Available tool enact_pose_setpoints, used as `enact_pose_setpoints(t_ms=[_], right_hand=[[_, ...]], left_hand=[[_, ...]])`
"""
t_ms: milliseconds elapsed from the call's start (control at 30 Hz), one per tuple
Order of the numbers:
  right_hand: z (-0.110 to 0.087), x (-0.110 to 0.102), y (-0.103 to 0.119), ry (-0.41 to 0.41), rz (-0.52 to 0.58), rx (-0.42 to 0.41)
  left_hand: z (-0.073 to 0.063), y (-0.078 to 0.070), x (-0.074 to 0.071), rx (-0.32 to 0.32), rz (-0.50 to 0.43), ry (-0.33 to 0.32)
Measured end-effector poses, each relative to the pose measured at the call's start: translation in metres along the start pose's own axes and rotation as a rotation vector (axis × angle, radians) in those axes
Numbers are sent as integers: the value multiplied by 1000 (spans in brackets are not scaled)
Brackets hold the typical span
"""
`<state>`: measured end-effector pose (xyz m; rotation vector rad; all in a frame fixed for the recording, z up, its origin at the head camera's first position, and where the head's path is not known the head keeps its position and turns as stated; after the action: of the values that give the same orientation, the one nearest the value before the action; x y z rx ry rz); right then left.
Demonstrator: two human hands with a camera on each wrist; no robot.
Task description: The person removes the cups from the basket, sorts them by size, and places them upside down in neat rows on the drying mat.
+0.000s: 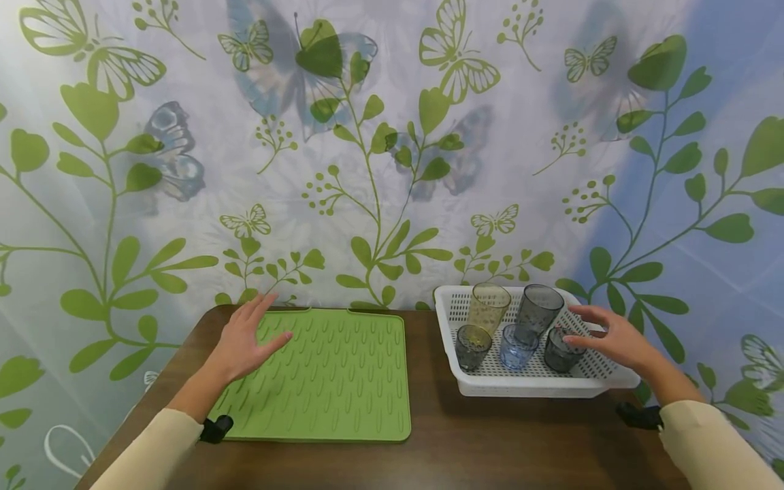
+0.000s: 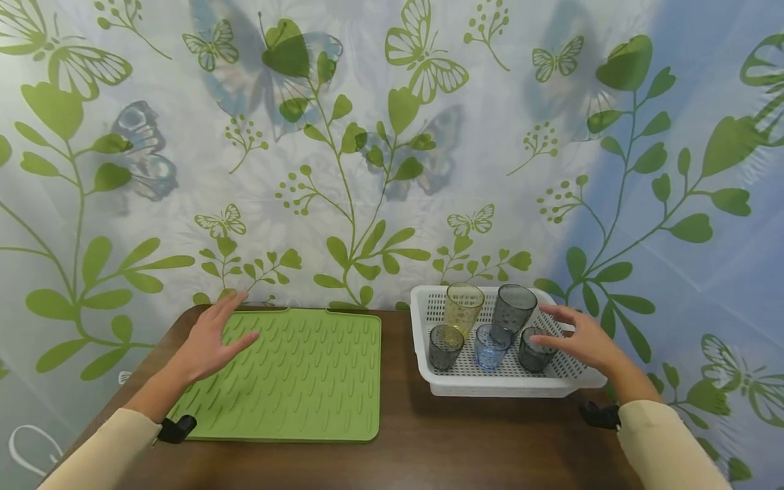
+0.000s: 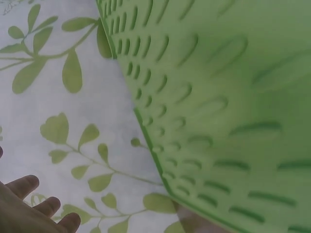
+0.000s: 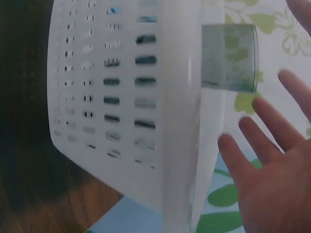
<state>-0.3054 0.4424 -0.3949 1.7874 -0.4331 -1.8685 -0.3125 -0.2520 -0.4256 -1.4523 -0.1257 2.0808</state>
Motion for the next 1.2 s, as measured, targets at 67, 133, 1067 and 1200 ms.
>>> enact_pose_setpoints(t_ms=[67, 133, 1067, 1200], right_hand=[[-1, -1, -4, 32, 19, -17], [-2, -2, -7, 57, 19, -22], [17, 7, -15, 182, -38, -40], [17, 9, -16, 188, -31, -24]], left_hand=[[-5, -3, 4, 5, -39, -8], [-8, -7, 8, 20, -79, -20], [-29, -76, 50, 36, -416, -50], [-29, -79, 50, 48, -418, -43]])
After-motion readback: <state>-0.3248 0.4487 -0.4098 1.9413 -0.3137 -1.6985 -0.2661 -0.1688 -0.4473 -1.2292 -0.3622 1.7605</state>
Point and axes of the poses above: each hand's wrist, its own z-axis towards the middle knuckle, its own x-axis out of the palm, y = z × x, the point moved 2 cm from there along z, towards the middle knuckle, and after that the axes turned 3 degrees about x, right-handed, at the moved point
